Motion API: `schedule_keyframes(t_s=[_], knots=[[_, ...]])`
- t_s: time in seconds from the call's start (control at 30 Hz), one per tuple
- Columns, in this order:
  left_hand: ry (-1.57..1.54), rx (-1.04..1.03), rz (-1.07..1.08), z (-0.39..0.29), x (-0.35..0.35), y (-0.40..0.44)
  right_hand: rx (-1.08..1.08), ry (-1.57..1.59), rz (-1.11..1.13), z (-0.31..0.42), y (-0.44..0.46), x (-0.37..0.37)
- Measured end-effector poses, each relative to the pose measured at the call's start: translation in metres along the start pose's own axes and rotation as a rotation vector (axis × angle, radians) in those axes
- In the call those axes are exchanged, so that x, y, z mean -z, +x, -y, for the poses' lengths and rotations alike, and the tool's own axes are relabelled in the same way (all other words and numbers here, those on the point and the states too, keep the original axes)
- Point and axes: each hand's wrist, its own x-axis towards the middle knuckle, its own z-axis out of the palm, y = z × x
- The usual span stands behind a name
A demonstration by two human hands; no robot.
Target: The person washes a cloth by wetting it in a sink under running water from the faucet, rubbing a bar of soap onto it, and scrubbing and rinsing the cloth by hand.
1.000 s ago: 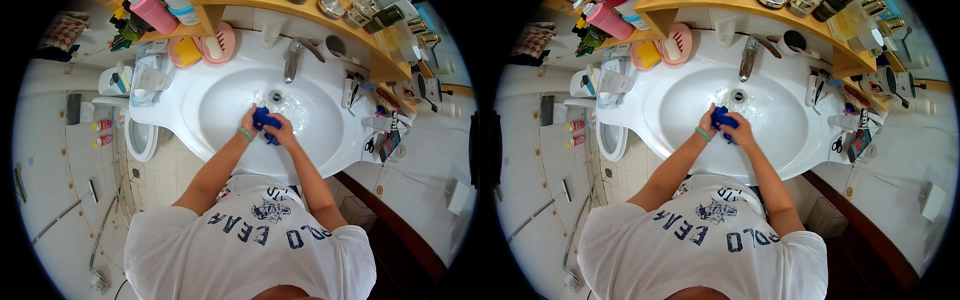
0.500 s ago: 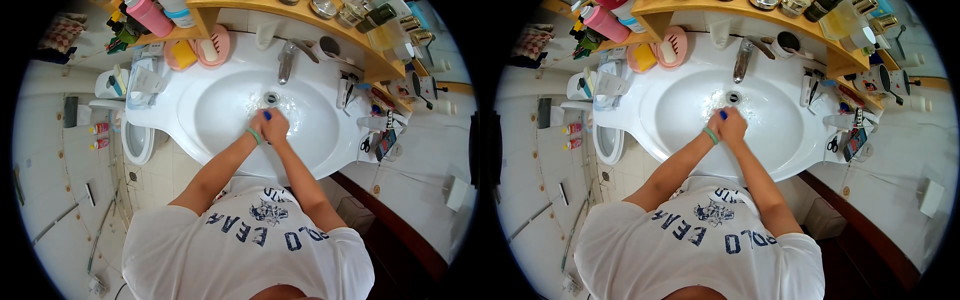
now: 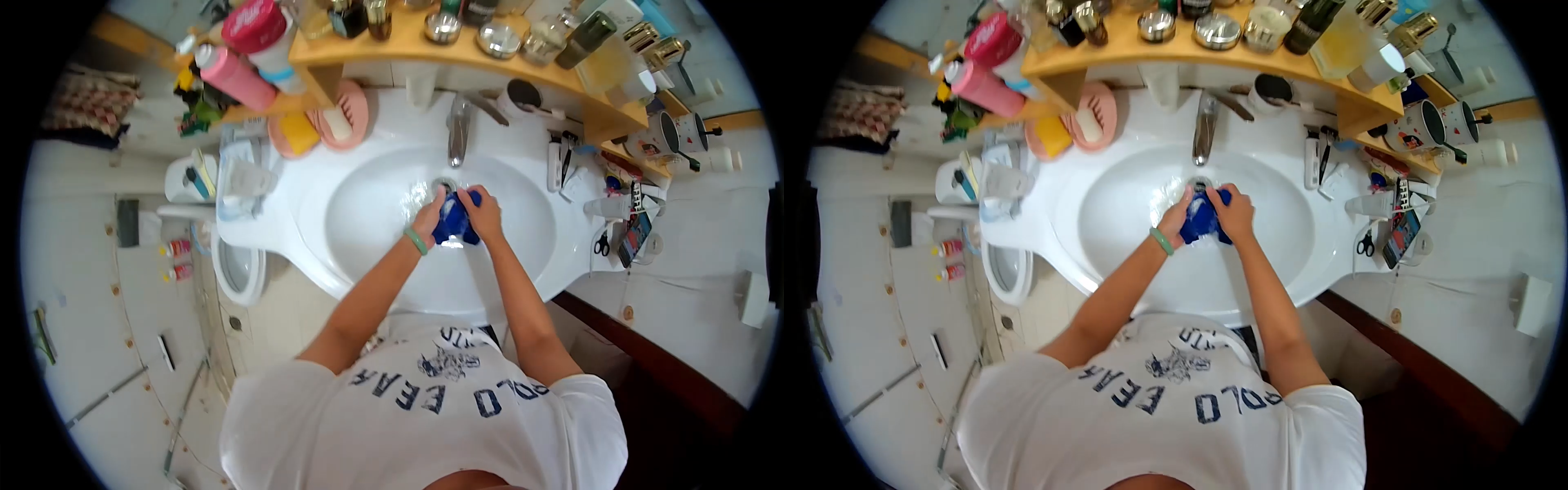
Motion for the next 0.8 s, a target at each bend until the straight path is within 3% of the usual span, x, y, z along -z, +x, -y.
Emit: schedule_keyframes(t_s=[0.2, 0.27, 0.47, 0.53, 0.63, 0.7, 0.73, 0.8], knots=[[-0.01, -0.097, 0.076, -0.037, 0.006, 0.012, 0.029, 0.449, -0.137, 0.057, 0.041, 0.06], [0.002, -0.221, -0.007, -0.042, 0.005, 0.021, -0.128, 0.825, -0.141, 0.07, 0.062, 0.066], [0.0, -0.291, -0.032, -0.053, -0.01, 0.039, -0.006, 0.819, -0.273, 0.072, 0.108, 0.037], [-0.036, -0.319, 0.027, -0.053, -0.012, 0.045, -0.053, 0.864, -0.238, 0.066, 0.115, 0.034], [0.002, -0.291, -0.019, -0.054, -0.017, 0.044, 0.067, 0.474, -0.321, 0.049, 0.126, 0.024], [0.046, -0.281, -0.037, -0.052, -0.019, 0.046, 0.042, 0.661, -0.285, 0.043, 0.131, 0.018], [0.092, -0.277, -0.056, -0.051, -0.02, 0.047, 0.035, 0.66, -0.286, 0.044, 0.132, 0.019], [0.104, -0.269, -0.095, -0.05, -0.026, 0.047, 0.219, 0.487, -0.359, 0.056, 0.131, 0.027]])
